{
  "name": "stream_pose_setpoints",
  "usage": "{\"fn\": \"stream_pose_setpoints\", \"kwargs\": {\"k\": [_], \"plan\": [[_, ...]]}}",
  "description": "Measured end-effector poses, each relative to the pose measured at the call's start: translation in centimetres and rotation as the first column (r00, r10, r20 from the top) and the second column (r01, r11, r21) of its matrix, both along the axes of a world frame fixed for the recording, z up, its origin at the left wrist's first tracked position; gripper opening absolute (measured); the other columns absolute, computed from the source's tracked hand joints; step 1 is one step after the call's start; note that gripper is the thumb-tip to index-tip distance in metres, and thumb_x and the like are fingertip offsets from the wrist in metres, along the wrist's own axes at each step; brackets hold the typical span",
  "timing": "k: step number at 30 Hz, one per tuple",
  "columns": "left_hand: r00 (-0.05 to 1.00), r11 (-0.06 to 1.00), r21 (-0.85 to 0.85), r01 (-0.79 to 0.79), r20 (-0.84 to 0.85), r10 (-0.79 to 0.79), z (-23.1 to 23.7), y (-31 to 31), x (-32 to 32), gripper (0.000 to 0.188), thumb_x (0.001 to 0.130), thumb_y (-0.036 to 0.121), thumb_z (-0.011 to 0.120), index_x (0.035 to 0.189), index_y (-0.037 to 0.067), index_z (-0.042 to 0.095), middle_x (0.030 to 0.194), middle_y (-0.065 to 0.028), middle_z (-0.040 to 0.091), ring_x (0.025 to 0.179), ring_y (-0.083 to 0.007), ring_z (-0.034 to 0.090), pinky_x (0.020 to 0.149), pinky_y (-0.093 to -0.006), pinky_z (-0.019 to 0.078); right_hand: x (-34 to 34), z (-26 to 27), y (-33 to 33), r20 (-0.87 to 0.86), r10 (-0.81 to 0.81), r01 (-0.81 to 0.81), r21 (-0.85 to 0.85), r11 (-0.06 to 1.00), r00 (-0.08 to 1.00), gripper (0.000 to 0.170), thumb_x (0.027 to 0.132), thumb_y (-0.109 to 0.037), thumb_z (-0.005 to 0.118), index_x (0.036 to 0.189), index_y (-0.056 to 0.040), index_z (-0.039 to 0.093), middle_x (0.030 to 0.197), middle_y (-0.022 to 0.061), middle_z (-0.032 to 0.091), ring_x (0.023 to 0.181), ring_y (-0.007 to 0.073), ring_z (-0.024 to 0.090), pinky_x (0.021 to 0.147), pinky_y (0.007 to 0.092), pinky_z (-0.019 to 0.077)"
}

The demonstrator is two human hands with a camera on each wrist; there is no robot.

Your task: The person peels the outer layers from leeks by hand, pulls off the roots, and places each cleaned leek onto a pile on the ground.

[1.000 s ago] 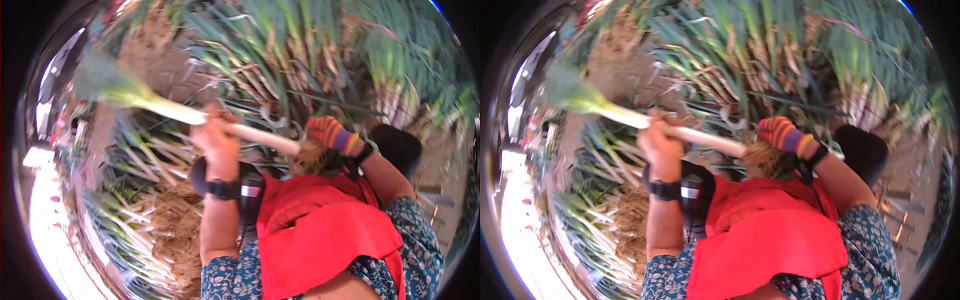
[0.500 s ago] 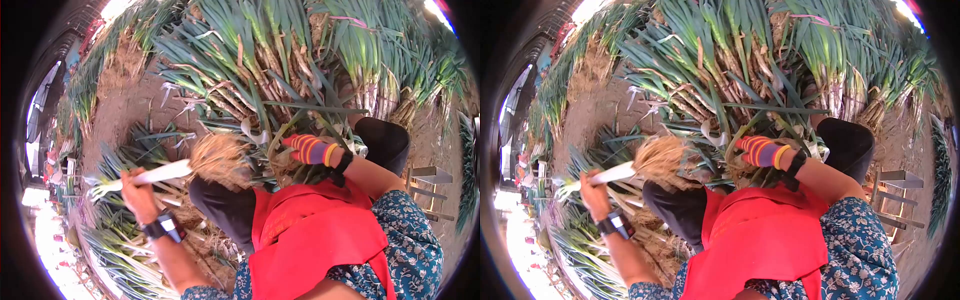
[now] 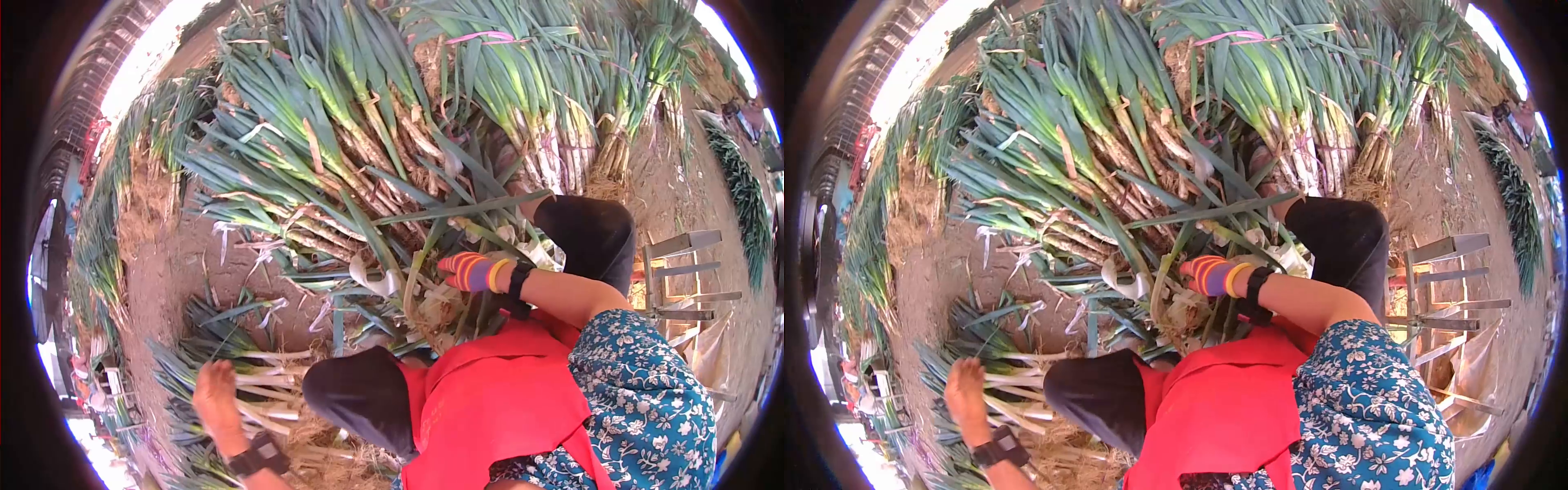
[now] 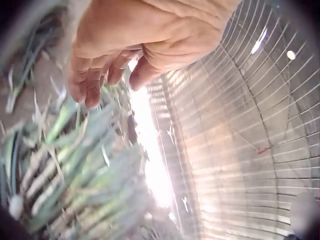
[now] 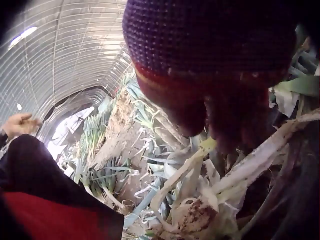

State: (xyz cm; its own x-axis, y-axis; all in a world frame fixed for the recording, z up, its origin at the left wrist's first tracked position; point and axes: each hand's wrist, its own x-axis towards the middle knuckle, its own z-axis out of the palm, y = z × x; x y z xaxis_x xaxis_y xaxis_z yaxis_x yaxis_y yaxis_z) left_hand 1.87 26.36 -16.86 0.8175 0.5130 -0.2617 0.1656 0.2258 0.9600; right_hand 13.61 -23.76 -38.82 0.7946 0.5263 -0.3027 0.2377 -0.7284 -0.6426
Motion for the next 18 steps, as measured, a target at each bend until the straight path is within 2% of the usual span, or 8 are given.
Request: {"fn": "stream_pose_setpoints", "kwargs": {"k": [3, 5, 10, 12, 14, 15, 16, 18], "plan": [[0.961, 0.936, 0.231, 0.265, 0.02, -0.277, 0.0, -12.9, 6.5, 0.025, 0.087, 0.015, 0.06, 0.107, -0.001, 0.056, 0.101, -0.0161, 0.063, 0.084, -0.0247, 0.063, 0.071, -0.034, 0.0527, 3.0, -2.3, 0.4, 0.222, -0.144, 0.107, 0.169, 0.98, 0.964, 0.036, 0.079, -0.018, 0.058, 0.113, -0.0059, 0.059, 0.097, 0.0177, 0.063, 0.091, 0.0348, 0.06, 0.077, 0.0409, 0.0474], [0.944, 0.942, -0.066, 0.33, 0.043, -0.327, 0.4, -18.6, 10.0, 0.02, 0.088, 0.012, 0.058, 0.102, -0.001, 0.058, 0.093, -0.0131, 0.064, 0.08, -0.0222, 0.063, 0.071, -0.0332, 0.0521, 6.1, -1.2, 0.5, 0.363, -0.34, 0.24, 0.292, 0.926, 0.868, 0.029, 0.075, -0.012, 0.061, 0.104, -0.0064, 0.06, 0.094, 0.0177, 0.061, 0.087, 0.0351, 0.058, 0.074, 0.0389, 0.0482], [0.866, 0.849, -0.216, 0.482, -0.029, -0.499, -4.0, -25.5, 13.2, 0.021, 0.09, 0.015, 0.054, 0.097, -0.004, 0.059, 0.088, -0.0142, 0.064, 0.076, -0.0243, 0.064, 0.07, -0.0354, 0.0527, 16.4, -3.5, -2.6, 0.512, -0.509, 0.385, 0.335, 0.86, 0.692, 0.024, 0.075, -0.008, 0.062, 0.098, -0.0071, 0.059, 0.098, 0.0153, 0.061, 0.089, 0.0325, 0.058, 0.073, 0.0368, 0.048], [0.88, 0.858, -0.306, 0.413, -0.109, -0.463, -7.5, -25.7, 13.6, 0.021, 0.089, 0.015, 0.055, 0.094, -0.005, 0.059, 0.086, -0.0147, 0.064, 0.076, -0.0254, 0.064, 0.069, -0.0362, 0.0531, 21.2, -6.9, -3.0, -0.209, -0.733, 0.68, 0.594, 0.431, 0.647, 0.027, 0.077, -0.009, 0.06, 0.103, -0.0089, 0.057, 0.107, 0.013, 0.059, 0.1, 0.0312, 0.054, 0.079, 0.039, 0.0463], [0.896, 0.871, -0.375, 0.317, -0.184, -0.405, -9.9, -26.0, 13.5, 0.021, 0.087, 0.014, 0.057, 0.096, -0.005, 0.059, 0.086, -0.0146, 0.064, 0.075, -0.0248, 0.065, 0.07, -0.036, 0.0534, 25.7, -8.9, -2.9, -0.763, -0.586, 0.897, 0.422, -0.13, 0.274, 0.029, 0.079, -0.01, 0.059, 0.108, -0.0104, 0.055, 0.115, 0.0108, 0.056, 0.11, 0.0305, 0.05, 0.086, 0.0415, 0.0437], [0.89, 0.878, -0.381, 0.291, -0.227, -0.394, -10.4, -26.3, 13.2, 0.021, 0.087, 0.014, 0.057, 0.097, -0.005, 0.058, 0.087, -0.0148, 0.064, 0.075, -0.0247, 0.065, 0.07, -0.0359, 0.0534, 25.9, -9.1, -3.7, -0.144, -0.837, 0.777, 0.48, 0.407, 0.528, 0.032, 0.08, -0.012, 0.058, 0.112, -0.0106, 0.053, 0.119, 0.011, 0.053, 0.111, 0.0315, 0.049, 0.089, 0.0429, 0.0412], [0.884, 0.886, -0.384, 0.262, -0.272, -0.38, -10.8, -26.6, 13.1, 0.021, 0.087, 0.013, 0.057, 0.099, -0.005, 0.057, 0.088, -0.015, 0.064, 0.075, -0.0245, 0.065, 0.07, -0.0358, 0.0534, 26.2, -8.9, -3.8, 0.502, -0.56, 0.567, 0.158, 0.808, 0.659, 0.035, 0.081, -0.015, 0.058, 0.116, -0.0108, 0.051, 0.123, 0.0112, 0.051, 0.112, 0.0325, 0.048, 0.093, 0.0442, 0.0387], [0.873, 0.887, -0.349, 0.303, -0.272, -0.405, -10.1, -27.1, 13.2, 0.021, 0.087, 0.012, 0.057, 0.1, -0.006, 0.057, 0.089, -0.0153, 0.064, 0.075, -0.0242, 0.065, 0.07, -0.0353, 0.0535, 28.0, -9.8, -2.9, 0.478, -0.495, 0.596, -0.077, 0.8, 0.726, 0.05, 0.081, -0.028, 0.056, 0.125, -0.0073, 0.044, 0.136, 0.0158, 0.041, 0.122, 0.0326, 0.042, 0.099, 0.047, 0.0332]]}}
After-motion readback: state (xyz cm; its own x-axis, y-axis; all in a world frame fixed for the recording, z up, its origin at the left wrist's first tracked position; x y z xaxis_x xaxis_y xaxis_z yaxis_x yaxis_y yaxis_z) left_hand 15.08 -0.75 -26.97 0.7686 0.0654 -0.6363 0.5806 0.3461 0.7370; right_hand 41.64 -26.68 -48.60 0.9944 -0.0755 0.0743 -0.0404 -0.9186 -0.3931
